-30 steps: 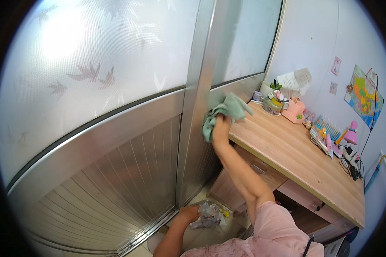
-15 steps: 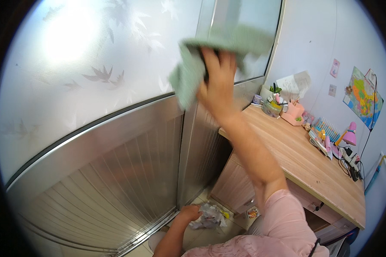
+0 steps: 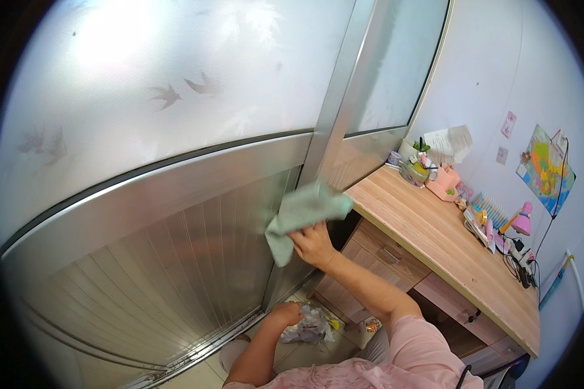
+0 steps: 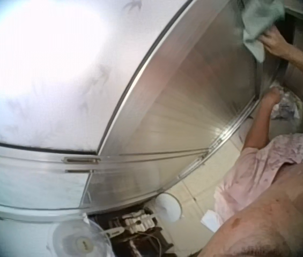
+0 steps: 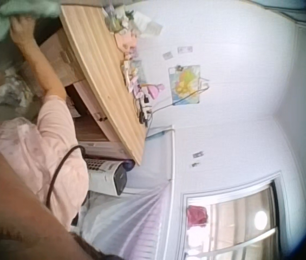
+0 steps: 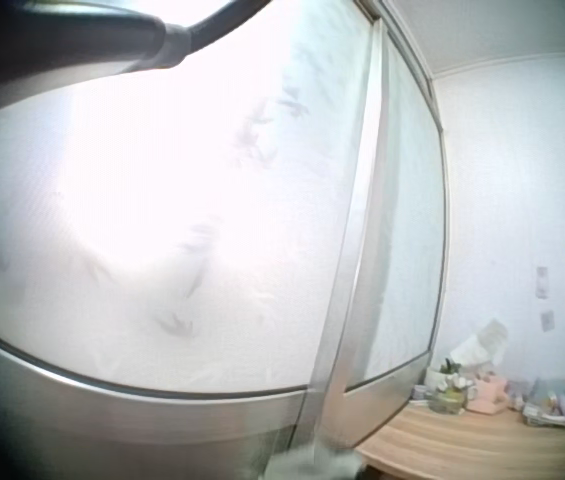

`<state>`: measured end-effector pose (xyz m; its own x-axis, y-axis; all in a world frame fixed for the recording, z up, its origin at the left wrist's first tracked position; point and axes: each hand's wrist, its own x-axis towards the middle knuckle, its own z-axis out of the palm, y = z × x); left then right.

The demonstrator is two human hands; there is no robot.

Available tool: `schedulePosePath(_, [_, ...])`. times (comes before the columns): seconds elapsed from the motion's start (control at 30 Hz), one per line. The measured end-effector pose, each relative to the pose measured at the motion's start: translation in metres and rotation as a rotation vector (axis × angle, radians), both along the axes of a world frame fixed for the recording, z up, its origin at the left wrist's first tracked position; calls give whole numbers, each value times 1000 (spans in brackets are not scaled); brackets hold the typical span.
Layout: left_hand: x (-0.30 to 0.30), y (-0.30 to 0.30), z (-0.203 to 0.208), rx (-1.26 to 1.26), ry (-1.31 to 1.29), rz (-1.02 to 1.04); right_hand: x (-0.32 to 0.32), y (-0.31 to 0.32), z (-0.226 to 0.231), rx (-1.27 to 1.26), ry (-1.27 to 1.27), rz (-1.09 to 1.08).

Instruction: The person wipes a wooden desk and a wardrobe with a green cloth. They clean the desk surface and edges, then move to wipe the wardrobe doors and frame.

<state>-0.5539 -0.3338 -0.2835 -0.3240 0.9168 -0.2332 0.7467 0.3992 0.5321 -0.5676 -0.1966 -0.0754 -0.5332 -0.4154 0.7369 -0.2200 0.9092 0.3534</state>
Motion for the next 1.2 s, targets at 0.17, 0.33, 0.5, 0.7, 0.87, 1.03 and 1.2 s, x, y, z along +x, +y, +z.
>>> schedulePosePath(0.17, [-5,-6,7,-87,-4,9,-17,-35,114,19,145,58])
schedulePosePath(0.33, [7,8,25,-118,7,-32,-55,-12,223,-362,492,185])
schedulePosePath(0.5, [-3,6,13,-136,3,-34,-74,-143,200,-149,405,452])
schedulePosePath(0.7, [1,-17,22,-20,8,38,-66,-106,222,68,368,502])
schedulePosePath(0.87, [20,-13,65,802,-313,205,-79,-95,243,-386,573,406])
schedulePosePath(1.03, [41,-100,285,1643,526,166,-56,-120,205,35,201,605])
schedulePosePath(1.2, [-35,-113,387,1574,965,106,-59,-116,201,-207,133,796])
